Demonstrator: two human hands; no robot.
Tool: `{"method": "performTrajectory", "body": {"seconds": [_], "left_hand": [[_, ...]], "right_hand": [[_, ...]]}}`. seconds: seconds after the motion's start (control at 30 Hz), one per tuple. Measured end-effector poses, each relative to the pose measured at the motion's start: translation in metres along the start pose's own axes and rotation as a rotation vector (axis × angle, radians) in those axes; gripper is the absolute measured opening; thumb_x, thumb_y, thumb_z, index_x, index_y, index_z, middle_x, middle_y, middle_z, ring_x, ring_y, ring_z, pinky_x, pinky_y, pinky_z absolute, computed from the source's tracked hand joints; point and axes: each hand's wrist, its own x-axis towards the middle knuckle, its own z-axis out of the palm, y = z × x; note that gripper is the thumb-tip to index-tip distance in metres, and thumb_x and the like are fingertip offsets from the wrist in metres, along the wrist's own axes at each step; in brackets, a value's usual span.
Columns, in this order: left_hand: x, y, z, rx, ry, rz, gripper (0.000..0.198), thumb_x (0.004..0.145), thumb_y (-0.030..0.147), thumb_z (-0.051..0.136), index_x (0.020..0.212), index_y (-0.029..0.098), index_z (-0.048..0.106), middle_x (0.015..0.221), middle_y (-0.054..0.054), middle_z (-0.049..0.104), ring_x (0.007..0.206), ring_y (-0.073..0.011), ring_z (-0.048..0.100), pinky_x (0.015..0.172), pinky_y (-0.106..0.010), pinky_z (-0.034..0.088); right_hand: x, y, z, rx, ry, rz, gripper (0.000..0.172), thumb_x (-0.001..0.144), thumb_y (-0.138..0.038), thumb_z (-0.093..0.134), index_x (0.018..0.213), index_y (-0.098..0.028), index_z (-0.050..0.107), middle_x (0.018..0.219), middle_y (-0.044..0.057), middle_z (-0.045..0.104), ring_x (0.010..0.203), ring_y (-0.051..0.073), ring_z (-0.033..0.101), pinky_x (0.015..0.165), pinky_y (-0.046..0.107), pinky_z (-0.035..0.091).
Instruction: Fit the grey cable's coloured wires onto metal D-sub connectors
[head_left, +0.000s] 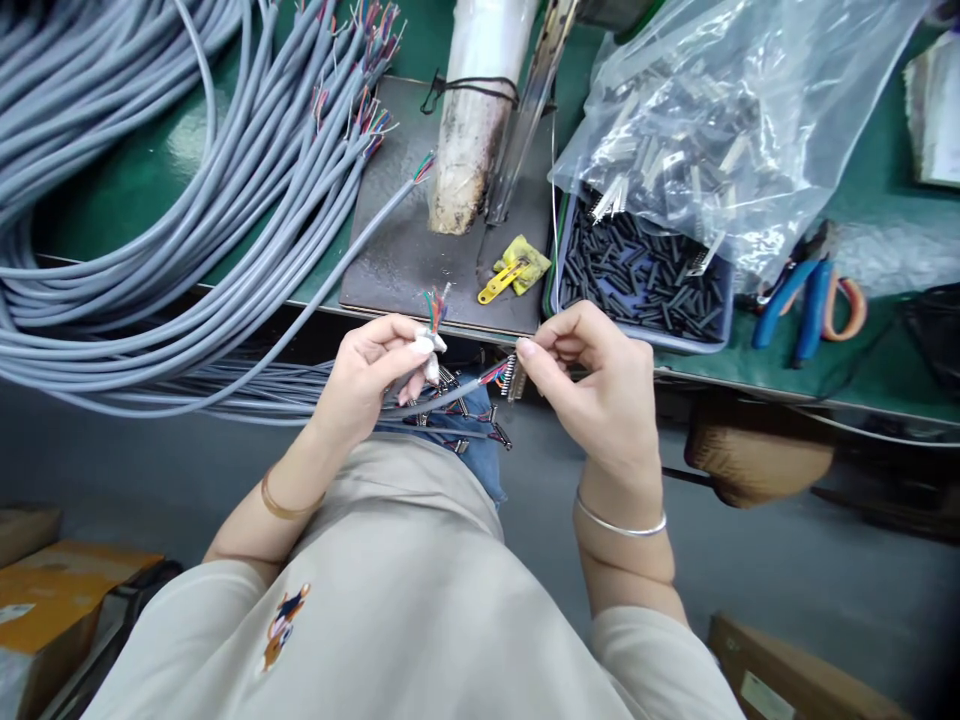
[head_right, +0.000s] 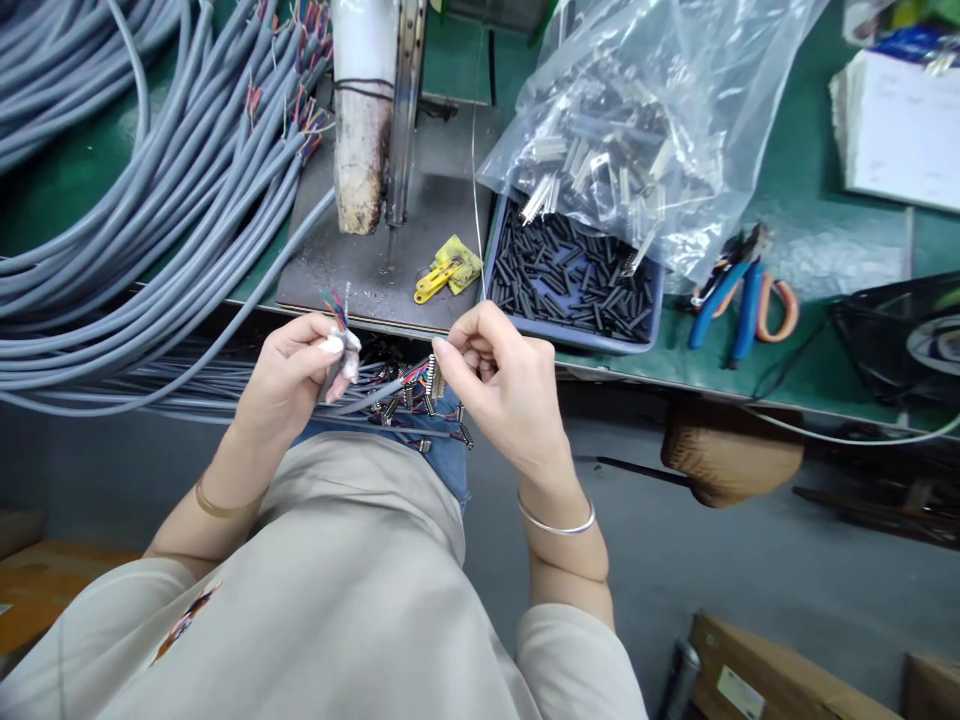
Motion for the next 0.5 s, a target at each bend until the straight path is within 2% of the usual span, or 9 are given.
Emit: {"method": "performTrajectory", "body": {"seconds": [0.1, 0.2, 0.27, 0.37, 0.5], "left_hand": [[0.0, -0.002, 0.007, 0.125, -0.021, 0.02, 0.024, 0.067, 0.027, 0.086, 0.083, 0.014, 0.073, 0.071, -0.001, 0.072, 0.051, -0.0052, 0.055, 0.048, -0.015, 0.045], [0.0, -0.003, 0.014, 0.266, -0.13, 0.012, 0.033, 0.065, 0.022, 0.087, 0.095, 0.012, 0.077, 0.08, -0.003, 0.074, 0.066, -0.0085, 0.062, 0.061, -0.017, 0.051], [0.001, -0.002, 0.018, 0.351, -0.187, 0.016, 0.028, 0.071, 0.023, 0.083, 0.095, 0.011, 0.078, 0.077, -0.002, 0.071, 0.063, -0.0069, 0.056, 0.058, -0.016, 0.047], [0.003, -0.002, 0.022, 0.43, -0.203, 0.057, 0.012, 0.077, 0.022, 0.076, 0.083, 0.01, 0.075, 0.066, 0.002, 0.062, 0.056, -0.0041, 0.044, 0.052, -0.016, 0.038], [0.003, -0.003, 0.023, 0.375, -0.181, 0.065, 0.011, 0.08, 0.019, 0.071, 0.073, 0.011, 0.069, 0.062, 0.004, 0.055, 0.056, -0.0036, 0.04, 0.054, -0.016, 0.037]], "right_hand": [[0.001, -0.001, 0.001, -0.002, -0.001, -0.012, 0.02, 0.091, -0.024, 0.066, 0.077, -0.023, 0.051, 0.06, -0.008, 0.049, 0.051, 0.006, 0.042, 0.049, 0.023, 0.033], [0.004, -0.001, 0.002, 0.006, -0.005, -0.017, 0.02, 0.091, -0.024, 0.066, 0.077, -0.023, 0.051, 0.06, -0.008, 0.049, 0.051, 0.006, 0.043, 0.049, 0.023, 0.033], [0.005, 0.0, 0.004, 0.022, -0.013, -0.012, 0.02, 0.092, -0.025, 0.065, 0.077, -0.023, 0.051, 0.06, -0.008, 0.048, 0.05, 0.006, 0.043, 0.049, 0.023, 0.033], [0.007, 0.001, 0.009, 0.05, -0.021, 0.0, 0.02, 0.094, -0.027, 0.064, 0.079, -0.023, 0.05, 0.06, -0.009, 0.048, 0.047, 0.006, 0.044, 0.047, 0.022, 0.033], [0.007, 0.002, 0.015, 0.056, 0.013, -0.011, 0.02, 0.096, -0.029, 0.063, 0.082, -0.023, 0.05, 0.065, -0.008, 0.054, 0.049, 0.005, 0.05, 0.048, 0.021, 0.039]]}}
